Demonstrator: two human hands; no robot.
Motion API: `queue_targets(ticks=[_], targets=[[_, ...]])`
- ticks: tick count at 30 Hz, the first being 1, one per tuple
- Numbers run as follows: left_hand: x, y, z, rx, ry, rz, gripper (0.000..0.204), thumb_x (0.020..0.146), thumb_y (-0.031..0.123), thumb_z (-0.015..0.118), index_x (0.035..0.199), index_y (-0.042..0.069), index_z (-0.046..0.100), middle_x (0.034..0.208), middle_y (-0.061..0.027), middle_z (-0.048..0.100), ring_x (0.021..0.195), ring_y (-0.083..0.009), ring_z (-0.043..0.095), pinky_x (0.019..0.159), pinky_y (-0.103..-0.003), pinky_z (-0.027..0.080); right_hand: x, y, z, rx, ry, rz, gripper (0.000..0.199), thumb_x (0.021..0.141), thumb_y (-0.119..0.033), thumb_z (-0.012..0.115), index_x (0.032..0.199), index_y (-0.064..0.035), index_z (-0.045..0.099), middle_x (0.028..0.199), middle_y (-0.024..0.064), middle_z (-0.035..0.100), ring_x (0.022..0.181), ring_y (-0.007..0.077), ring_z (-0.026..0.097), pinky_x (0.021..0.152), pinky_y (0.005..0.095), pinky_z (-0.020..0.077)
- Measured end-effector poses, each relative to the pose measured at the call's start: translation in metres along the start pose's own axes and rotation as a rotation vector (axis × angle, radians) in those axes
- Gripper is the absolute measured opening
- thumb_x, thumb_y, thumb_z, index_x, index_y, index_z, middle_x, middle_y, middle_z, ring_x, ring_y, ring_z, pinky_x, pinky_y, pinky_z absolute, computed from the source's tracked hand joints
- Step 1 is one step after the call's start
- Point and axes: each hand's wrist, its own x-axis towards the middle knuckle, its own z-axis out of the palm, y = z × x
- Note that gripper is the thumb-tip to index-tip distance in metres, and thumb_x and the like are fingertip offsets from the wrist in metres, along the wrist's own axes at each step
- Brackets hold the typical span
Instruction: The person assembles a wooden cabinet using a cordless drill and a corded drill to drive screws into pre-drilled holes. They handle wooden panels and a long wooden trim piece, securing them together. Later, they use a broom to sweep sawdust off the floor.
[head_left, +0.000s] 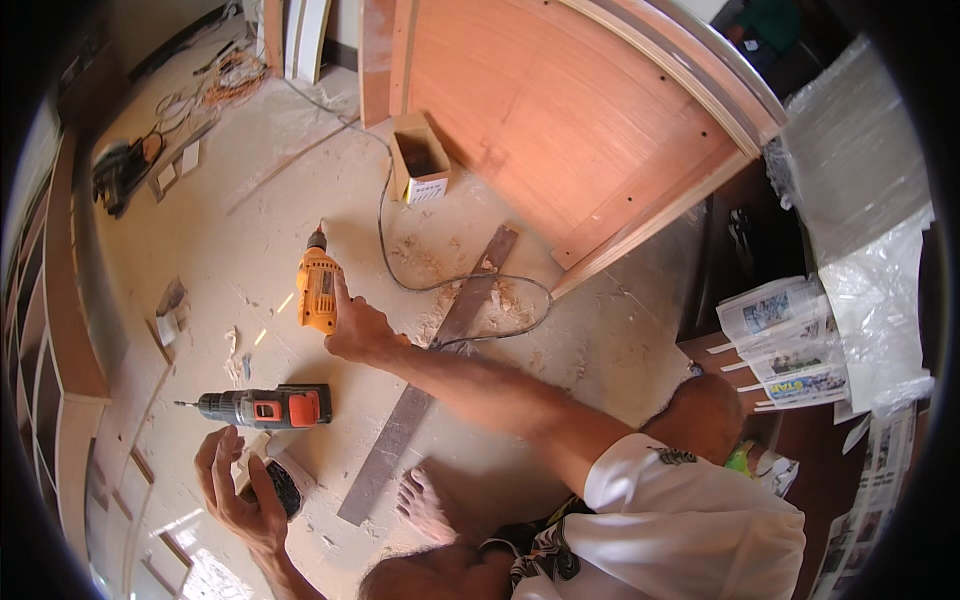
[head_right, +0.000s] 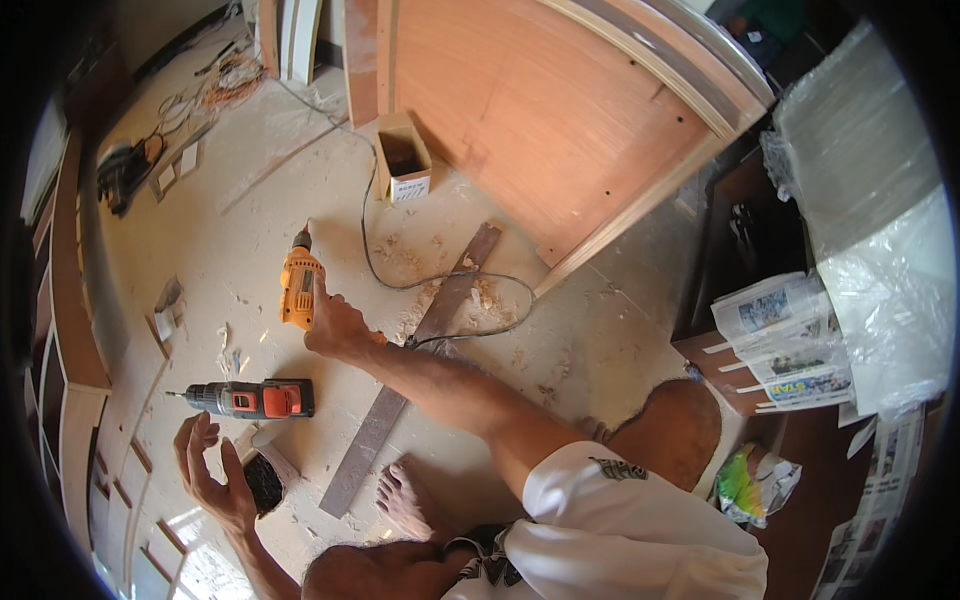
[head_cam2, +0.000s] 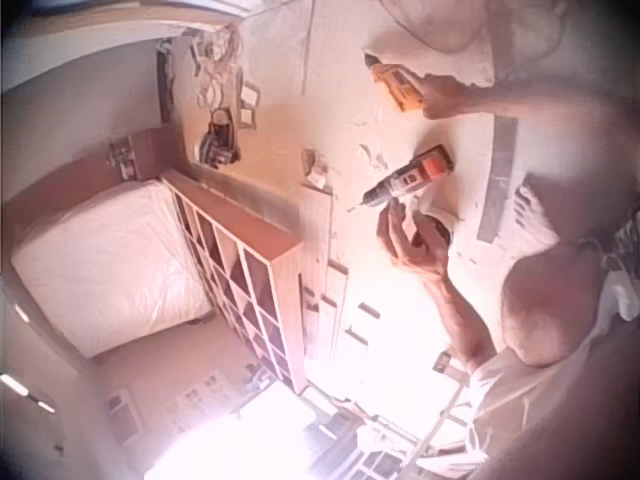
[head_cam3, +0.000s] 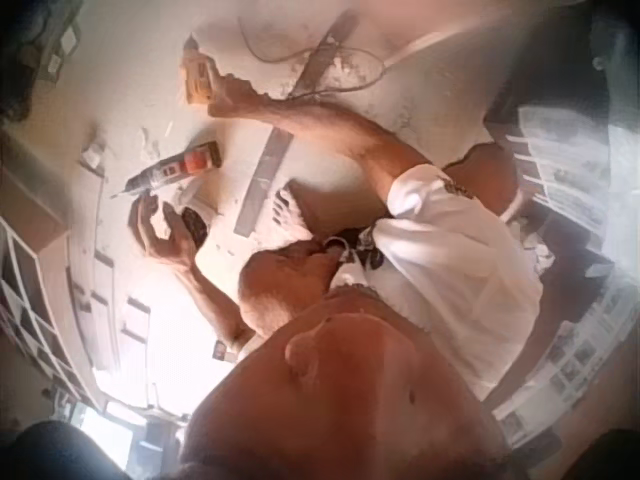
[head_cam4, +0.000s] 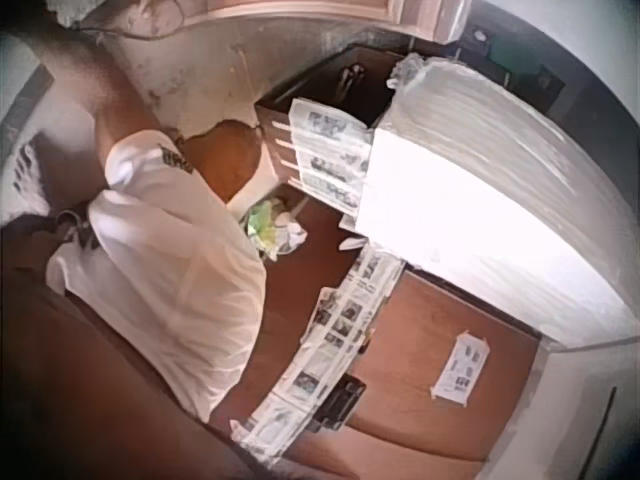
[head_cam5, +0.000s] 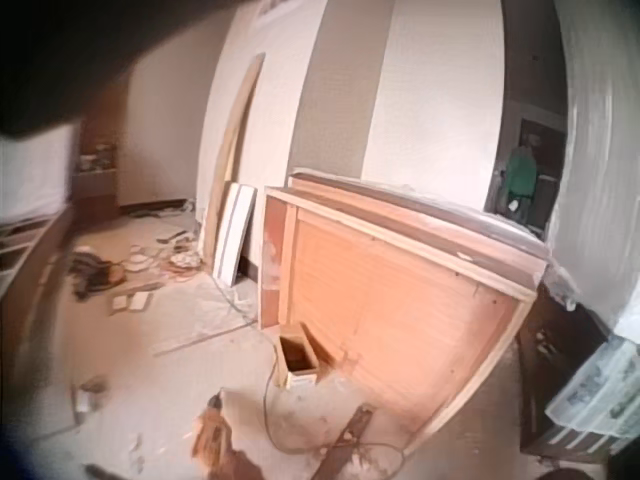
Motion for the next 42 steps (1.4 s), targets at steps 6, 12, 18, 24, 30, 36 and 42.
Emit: queue_targets(ticks=[6, 12, 18, 24, 30, 36, 42], targets=[[0.016, 0.056, 0.053, -0.698, -0.042, -0.405, 0.048, 0.099, 0.011, 0.062, 0.143, -0.006, 0.051, 0.114, -0.0134, 0.065, 0.094, -0.0187, 0.065, 0.082, -0.030, 0.053, -0.068, -0.011, -0.136, 0.683, -0.296, 0.009, 0.087, 0.069, -0.012, 0.070, 0.149, -0.0004, 0.037, 0.088, 0.0124, 0.061, 0.066, 0.0202, 0.063, 0.047, 0.0325, 0.0523], [0.049, 0.120, 0.124, -1.640, -0.624, -0.919, 0.077, 0.096, 0.063, 0.056, 0.146, 0.005, 0.047, 0.138, -0.0117, 0.059, 0.127, -0.0246, 0.057, 0.107, -0.045, 0.043, -0.233, 0.042, -0.253, 0.950, -0.546, -0.221, 0.082, 0.072, -0.009, 0.069, 0.148, -0.0035, 0.039, 0.096, 0.0114, 0.063, 0.068, 0.0157, 0.062, 0.049, 0.0301, 0.0527], [0.043, 0.259, 0.191, -1.516, -1.095, -0.562, 0.069, 0.093, 0.048, 0.070, 0.144, 0.007, 0.049, 0.139, -0.0052, 0.059, 0.131, -0.0233, 0.054, 0.112, -0.046, 0.039, -0.361, 0.184, -0.259, 1.195, -0.231, -0.230, 0.085, 0.082, -0.003, 0.075, 0.155, -0.0067, 0.030, 0.122, 0.0129, 0.060, 0.095, 0.0182, 0.068, 0.082, 0.0362, 0.0590], [0.058, 0.351, 0.231, -0.871, -1.488, 0.051, 0.057, 0.091, 0.031, 0.078, 0.134, -0.001, 0.057, 0.122, -0.0149, 0.068, 0.112, -0.0236, 0.066, 0.096, -0.037, 0.053, -0.418, 0.253, -0.246, 1.382, 0.104, -0.312, 0.090, 0.079, 0.000, 0.081, 0.154, -0.0056, 0.032, 0.134, 0.0158, 0.058, 0.110, 0.0252, 0.066, 0.095, 0.0403, 0.0564], [0.061, 0.320, 0.335, -0.327, -1.018, -0.135, 0.064, 0.086, 0.039, 0.083, 0.126, -0.005, 0.058, 0.119, -0.0177, 0.065, 0.111, -0.0246, 0.066, 0.091, -0.039, 0.055, -0.487, 0.324, -0.253, 1.571, 0.368, -0.119, 0.084, 0.073, -0.003, 0.081, 0.147, -0.0008, 0.041, 0.126, 0.0194, 0.062, 0.107, 0.0310, 0.068, 0.091, 0.0431, 0.0593], [0.054, 0.311, 0.434, -0.473, -0.248, 0.223, 0.058, 0.089, 0.036, 0.080, 0.125, -0.004, 0.058, 0.102, -0.0163, 0.069, 0.101, -0.0275, 0.068, 0.089, -0.039, 0.054, -0.471, 0.384, -0.224, 1.422, 0.555, -0.012, 0.083, 0.070, -0.010, 0.084, 0.142, 0.0028, 0.045, 0.120, 0.0208, 0.065, 0.100, 0.0325, 0.072, 0.082, 0.0439, 0.0634], [0.053, 0.322, 0.481, -0.789, -0.059, 0.033, 0.033, 0.085, 0.014, 0.082, 0.110, -0.003, 0.068, 0.104, -0.0119, 0.073, 0.096, -0.0189, 0.069, 0.089, -0.033, 0.053, -0.443, 0.383, -0.219, 1.506, 0.442, 0.089, 0.092, 0.069, 0.002, 0.086, 0.149, -0.0020, 0.041, 0.126, 0.0163, 0.064, 0.109, 0.0286, 0.069, 0.090, 0.0406, 0.0592]])
